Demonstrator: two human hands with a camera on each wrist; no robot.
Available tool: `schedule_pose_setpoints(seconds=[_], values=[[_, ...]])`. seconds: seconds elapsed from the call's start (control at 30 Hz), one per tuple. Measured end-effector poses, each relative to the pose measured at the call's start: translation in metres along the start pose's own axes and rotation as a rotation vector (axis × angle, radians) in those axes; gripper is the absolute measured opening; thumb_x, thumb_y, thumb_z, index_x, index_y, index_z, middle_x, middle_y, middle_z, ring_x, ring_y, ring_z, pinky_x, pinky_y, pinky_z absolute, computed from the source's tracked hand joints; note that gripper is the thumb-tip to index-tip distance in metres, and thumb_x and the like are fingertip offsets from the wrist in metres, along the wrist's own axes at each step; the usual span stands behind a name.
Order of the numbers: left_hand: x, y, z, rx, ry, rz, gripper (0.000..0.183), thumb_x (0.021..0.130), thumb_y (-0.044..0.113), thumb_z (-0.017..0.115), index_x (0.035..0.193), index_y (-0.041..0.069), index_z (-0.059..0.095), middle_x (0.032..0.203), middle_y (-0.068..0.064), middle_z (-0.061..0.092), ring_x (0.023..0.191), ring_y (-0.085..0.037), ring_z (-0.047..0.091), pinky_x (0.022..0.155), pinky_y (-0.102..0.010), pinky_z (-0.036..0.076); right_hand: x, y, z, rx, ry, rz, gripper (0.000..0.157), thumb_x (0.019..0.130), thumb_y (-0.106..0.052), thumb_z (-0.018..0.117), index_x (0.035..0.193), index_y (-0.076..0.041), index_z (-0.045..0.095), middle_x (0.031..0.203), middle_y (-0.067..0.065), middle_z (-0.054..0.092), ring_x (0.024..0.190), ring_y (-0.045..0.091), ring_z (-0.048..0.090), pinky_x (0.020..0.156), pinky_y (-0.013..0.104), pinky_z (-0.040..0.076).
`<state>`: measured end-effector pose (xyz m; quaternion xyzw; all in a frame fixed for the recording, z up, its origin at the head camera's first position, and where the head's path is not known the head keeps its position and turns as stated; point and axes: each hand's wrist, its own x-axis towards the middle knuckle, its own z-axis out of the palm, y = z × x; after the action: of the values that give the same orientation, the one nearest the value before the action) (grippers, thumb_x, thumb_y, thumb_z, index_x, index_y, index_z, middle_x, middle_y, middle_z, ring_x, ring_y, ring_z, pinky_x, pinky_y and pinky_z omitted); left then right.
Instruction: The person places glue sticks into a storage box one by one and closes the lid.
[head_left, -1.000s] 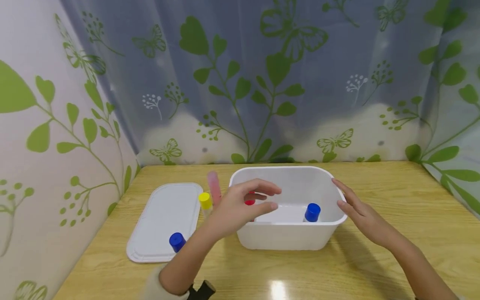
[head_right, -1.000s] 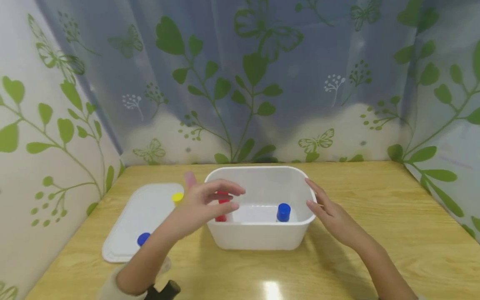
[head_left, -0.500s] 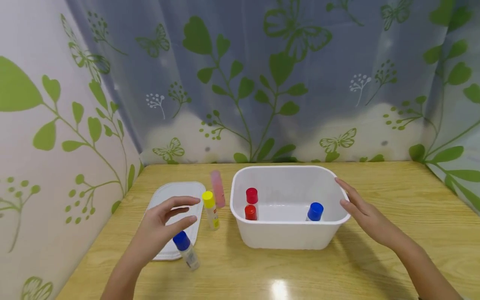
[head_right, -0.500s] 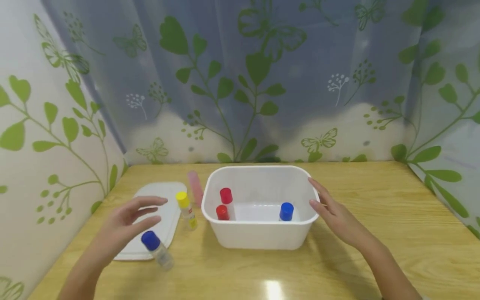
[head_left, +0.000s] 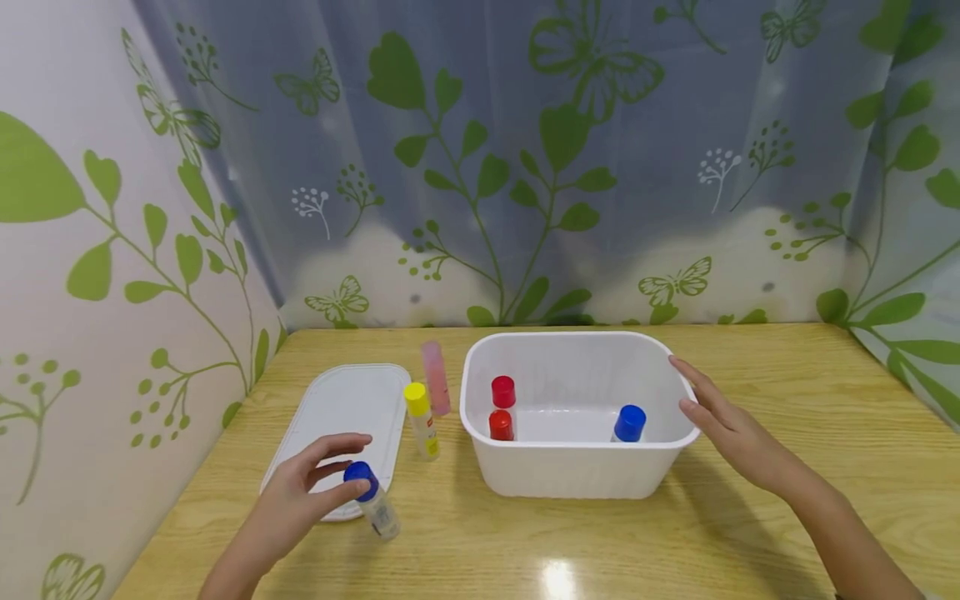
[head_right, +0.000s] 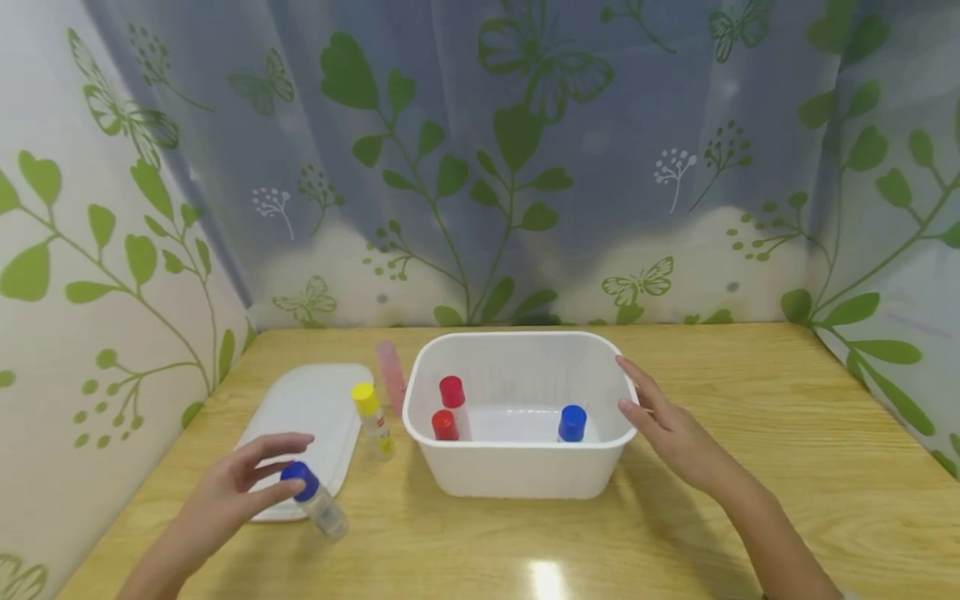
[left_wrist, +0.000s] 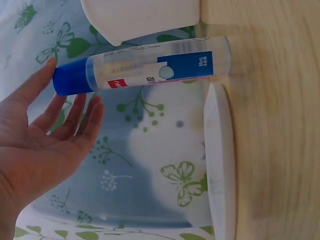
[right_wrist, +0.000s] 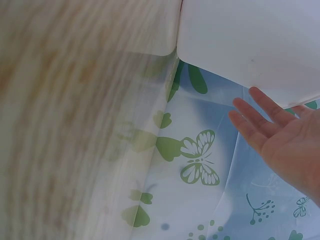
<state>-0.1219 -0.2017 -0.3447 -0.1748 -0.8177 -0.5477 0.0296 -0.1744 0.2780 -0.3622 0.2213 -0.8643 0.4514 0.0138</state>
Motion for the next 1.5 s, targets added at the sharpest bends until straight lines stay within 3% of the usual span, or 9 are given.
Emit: schedule_pose_setpoints(seconds=[0.23, 0.4, 0.57, 0.77, 1.13, 1.5], values=[[-0.003, -0.004, 0.003, -0.032, -0.064, -0.076, 0.038, 0.083, 0.011, 0.068, 0.118, 0.003, 0.057, 0.118, -0.014, 0.055, 0.103, -0.017, 0.055, 0.083, -0.026, 0.047, -0.001, 0.000, 0.000, 0.005, 0.003, -0.006, 0.054, 0.101, -0.015, 0.033, 0.149, -0.024, 0.009, 0.148, 0.020, 0.010, 0.126, 0.048, 0.019, 0.087, 0.070, 0.025], [-0.003, -0.006, 0.004, -0.023, -0.063, -0.075, 0.034, 0.083, 0.011, 0.068, 0.115, 0.004, 0.059, 0.112, -0.014, 0.058, 0.099, -0.015, 0.057, 0.084, -0.025, 0.046, 0.000, -0.001, 0.000, 0.025, -0.002, -0.007, 0.054, 0.101, -0.015, 0.033, 0.149, -0.023, 0.008, 0.149, 0.020, 0.009, 0.127, 0.048, 0.018, 0.088, 0.070, 0.024], [-0.002, -0.008, 0.005, -0.021, -0.050, -0.045, 0.033, 0.083, 0.010, 0.069, 0.114, 0.003, 0.060, 0.111, -0.012, 0.059, 0.098, -0.014, 0.058, 0.081, -0.026, 0.048, 0.000, 0.000, 0.000, 0.020, 0.003, -0.008, 0.054, 0.101, -0.015, 0.033, 0.149, -0.023, 0.009, 0.149, 0.019, 0.010, 0.127, 0.046, 0.019, 0.089, 0.069, 0.025], [0.002, -0.005, 0.007, -0.026, 0.017, 0.044, 0.032, 0.082, 0.006, 0.069, 0.112, 0.002, 0.062, 0.106, -0.009, 0.063, 0.096, -0.013, 0.060, 0.080, -0.024, 0.048, 0.001, 0.000, -0.001, 0.032, -0.005, -0.010, 0.054, 0.101, -0.015, 0.033, 0.149, -0.023, 0.009, 0.148, 0.021, 0.010, 0.127, 0.047, 0.018, 0.089, 0.069, 0.024], [0.024, 0.032, 0.009, -0.079, 0.035, 0.187, 0.034, 0.082, -0.003, 0.066, 0.115, -0.001, 0.059, 0.106, -0.012, 0.063, 0.097, -0.017, 0.059, 0.082, -0.025, 0.047, 0.001, 0.000, -0.002, 0.027, -0.004, -0.006, 0.054, 0.101, -0.015, 0.034, 0.149, -0.022, 0.009, 0.149, 0.019, 0.010, 0.128, 0.048, 0.017, 0.089, 0.069, 0.024], [0.047, 0.066, 0.023, -0.134, 0.052, 0.188, 0.037, 0.081, 0.000, 0.069, 0.115, -0.002, 0.057, 0.111, -0.013, 0.061, 0.097, -0.022, 0.058, 0.084, -0.028, 0.047, -0.001, 0.000, 0.000, 0.019, 0.006, 0.016, 0.054, 0.101, -0.017, 0.035, 0.149, -0.023, 0.010, 0.148, 0.021, 0.012, 0.127, 0.049, 0.019, 0.089, 0.070, 0.024]])
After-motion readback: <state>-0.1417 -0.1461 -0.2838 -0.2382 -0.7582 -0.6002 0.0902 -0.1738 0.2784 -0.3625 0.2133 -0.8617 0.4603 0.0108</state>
